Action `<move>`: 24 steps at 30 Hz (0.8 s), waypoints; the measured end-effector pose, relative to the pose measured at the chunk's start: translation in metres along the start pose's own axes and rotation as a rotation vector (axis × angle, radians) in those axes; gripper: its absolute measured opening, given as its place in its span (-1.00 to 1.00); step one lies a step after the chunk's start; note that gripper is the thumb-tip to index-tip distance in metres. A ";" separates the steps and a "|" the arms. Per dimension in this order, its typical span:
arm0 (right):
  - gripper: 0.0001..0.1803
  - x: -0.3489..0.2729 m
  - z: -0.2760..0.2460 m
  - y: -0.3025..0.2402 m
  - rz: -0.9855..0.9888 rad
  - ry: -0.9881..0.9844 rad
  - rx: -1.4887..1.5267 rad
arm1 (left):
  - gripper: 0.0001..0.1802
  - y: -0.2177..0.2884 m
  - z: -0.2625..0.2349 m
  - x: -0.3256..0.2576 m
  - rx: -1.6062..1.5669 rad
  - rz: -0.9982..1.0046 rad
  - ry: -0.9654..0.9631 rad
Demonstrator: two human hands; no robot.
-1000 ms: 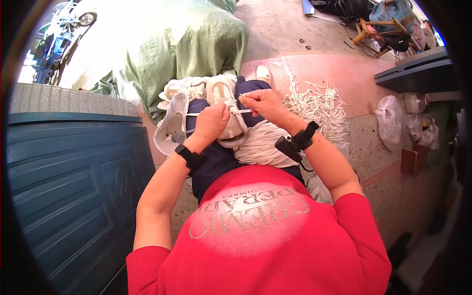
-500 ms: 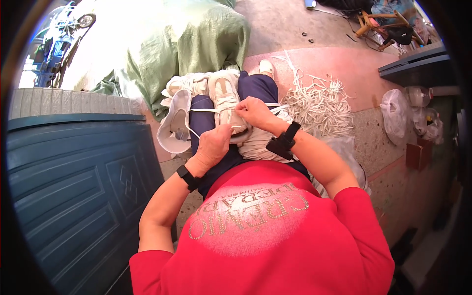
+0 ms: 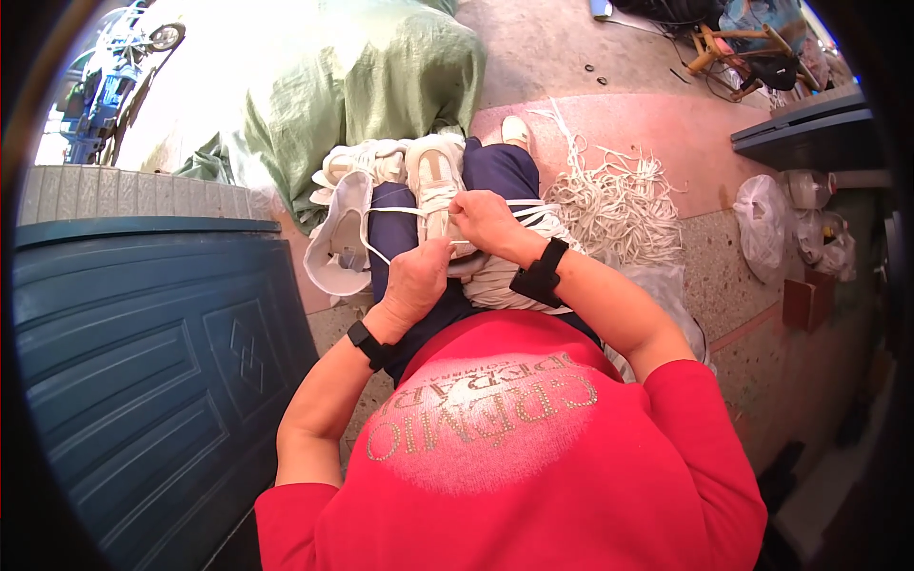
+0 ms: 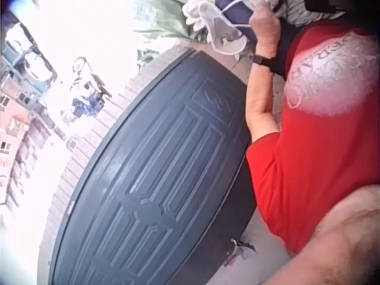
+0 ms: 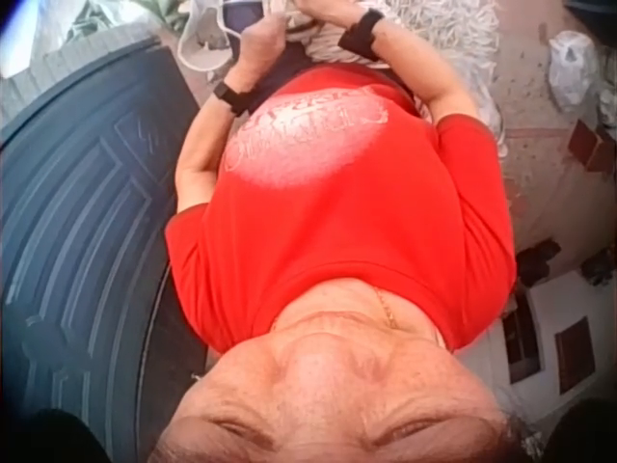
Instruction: The recorder is lacing several pairs of white shoes in a workshop setting.
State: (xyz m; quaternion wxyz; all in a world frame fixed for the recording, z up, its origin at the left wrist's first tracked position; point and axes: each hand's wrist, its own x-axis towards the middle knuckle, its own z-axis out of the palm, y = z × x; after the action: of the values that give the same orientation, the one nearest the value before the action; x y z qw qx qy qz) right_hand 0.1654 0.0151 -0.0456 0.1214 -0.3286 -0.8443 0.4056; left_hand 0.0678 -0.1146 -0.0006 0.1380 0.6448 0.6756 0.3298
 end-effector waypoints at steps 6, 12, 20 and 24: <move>-0.85 0.006 0.003 -0.003 -0.108 -0.049 -0.061 | -0.92 0.005 0.002 0.003 0.006 -0.008 -0.017; -0.59 0.002 0.003 -0.008 -0.127 0.007 0.058 | -0.84 0.001 0.000 0.004 0.062 0.041 0.002; -0.81 0.002 0.013 -0.003 -0.166 0.099 0.165 | -0.61 -0.025 -0.012 0.034 0.062 -0.055 0.188; -0.83 0.000 0.010 -0.004 -0.032 0.127 0.260 | -0.59 -0.046 -0.005 0.040 -0.145 -0.192 -0.109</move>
State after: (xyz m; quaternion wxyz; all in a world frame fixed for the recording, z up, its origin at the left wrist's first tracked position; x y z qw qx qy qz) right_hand 0.1584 0.0069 -0.0488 0.2225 -0.3217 -0.7803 0.4879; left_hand 0.0237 -0.0747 -0.0160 0.2517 0.5825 0.7001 0.3274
